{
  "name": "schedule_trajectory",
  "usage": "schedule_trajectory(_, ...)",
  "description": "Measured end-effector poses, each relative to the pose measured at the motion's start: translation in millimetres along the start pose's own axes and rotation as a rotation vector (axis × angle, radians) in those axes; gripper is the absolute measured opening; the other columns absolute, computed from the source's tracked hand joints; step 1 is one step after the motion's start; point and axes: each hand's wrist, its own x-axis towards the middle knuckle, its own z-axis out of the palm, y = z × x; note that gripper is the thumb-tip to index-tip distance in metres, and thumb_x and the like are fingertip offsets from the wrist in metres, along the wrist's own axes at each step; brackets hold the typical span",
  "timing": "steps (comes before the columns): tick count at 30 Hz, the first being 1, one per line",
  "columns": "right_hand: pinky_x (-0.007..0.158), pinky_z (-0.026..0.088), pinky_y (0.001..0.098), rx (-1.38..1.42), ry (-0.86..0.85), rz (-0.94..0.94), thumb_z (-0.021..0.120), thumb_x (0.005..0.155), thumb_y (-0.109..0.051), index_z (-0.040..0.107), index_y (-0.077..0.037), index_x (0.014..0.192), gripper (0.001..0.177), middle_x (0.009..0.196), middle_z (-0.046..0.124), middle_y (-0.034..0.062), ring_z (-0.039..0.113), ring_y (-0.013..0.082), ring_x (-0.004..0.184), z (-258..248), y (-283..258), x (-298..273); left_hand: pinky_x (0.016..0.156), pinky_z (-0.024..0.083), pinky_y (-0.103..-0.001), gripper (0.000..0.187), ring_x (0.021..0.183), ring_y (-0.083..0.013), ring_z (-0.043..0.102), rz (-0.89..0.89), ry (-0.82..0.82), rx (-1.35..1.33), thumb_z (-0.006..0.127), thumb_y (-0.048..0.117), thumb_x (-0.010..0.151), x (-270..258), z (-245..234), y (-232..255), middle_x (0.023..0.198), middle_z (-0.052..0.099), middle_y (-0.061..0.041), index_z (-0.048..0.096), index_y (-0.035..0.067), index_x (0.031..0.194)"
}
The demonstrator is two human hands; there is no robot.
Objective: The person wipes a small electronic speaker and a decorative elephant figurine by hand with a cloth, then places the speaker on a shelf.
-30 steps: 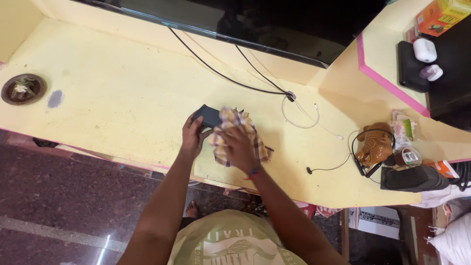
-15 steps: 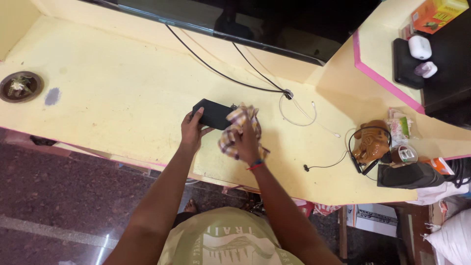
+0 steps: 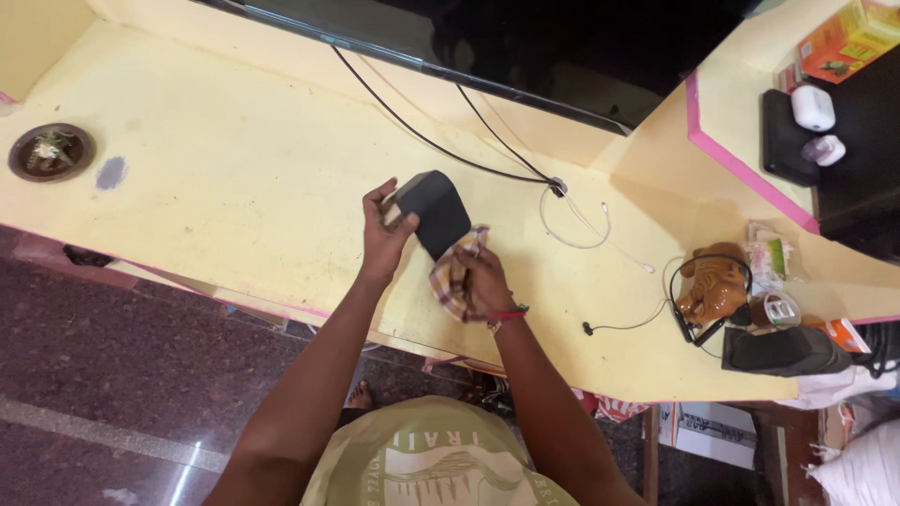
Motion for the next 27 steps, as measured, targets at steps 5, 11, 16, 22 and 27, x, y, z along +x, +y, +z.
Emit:
schedule_trajectory(5,0.073,0.049,0.0294,-0.539,0.086,-0.026,0.056,0.101,-0.017,0.072,0.005,0.105,0.027,0.090,0.068,0.0052,0.061,0.0125,0.081,8.3,11.7,-10.2,0.112,0.044,-0.034,0.064,0.127,-0.0205,0.056,-0.045,-0.107,-0.275,0.073,0.017,0.092,-3.2,12.0,25.0,0.136,0.060,-0.012,0.047,0.003,0.149)
schedule_trajectory(11,0.073,0.053,0.0295,-0.457,0.224,-0.099,0.047,0.102,-0.026,0.071,0.004,0.101,0.038,0.089,0.073,0.0064,0.067,0.0137,0.080,31.7,7.0,-15.7,0.110,0.048,-0.034,0.054,0.121,-0.0192,0.060,0.035,0.015,-0.316,0.073,0.017,0.093,-0.2,27.6,42.1,0.132,0.064,-0.013,0.054,0.001,0.141)
schedule_trajectory(16,0.058,0.044,0.0323,-0.396,0.275,-0.105,0.051,0.104,-0.028,0.068,0.002,0.099,0.035,0.082,0.068,0.0089,0.059,0.0154,0.067,42.3,7.3,-21.1,0.109,0.047,-0.033,0.052,0.121,-0.0193,0.059,0.138,0.060,-0.188,0.073,0.017,0.095,5.4,40.2,42.1,0.131,0.063,-0.012,0.053,0.001,0.139)
schedule_trajectory(22,0.052,0.050,0.0261,-0.536,0.127,-0.159,0.055,0.105,-0.030,0.069,0.001,0.099,0.034,0.086,0.068,0.0071,0.062,0.0147,0.070,17.5,-42.5,-28.5,0.091,0.056,-0.036,0.044,0.106,-0.0201,0.064,-0.045,0.482,-0.577,0.075,0.026,0.097,21.6,36.0,29.2,0.121,0.064,-0.013,0.058,0.002,0.129)
schedule_trajectory(27,0.063,0.063,0.0287,-0.146,0.393,-0.304,0.054,0.102,-0.024,0.060,-0.004,0.119,0.027,0.104,0.072,0.0101,0.075,0.0180,0.084,18.7,-90.1,-45.5,0.086,0.060,-0.037,0.048,0.101,-0.0204,0.068,-0.146,0.478,-0.654,0.073,0.034,0.092,25.8,21.0,46.8,0.118,0.065,-0.012,0.059,0.005,0.128)
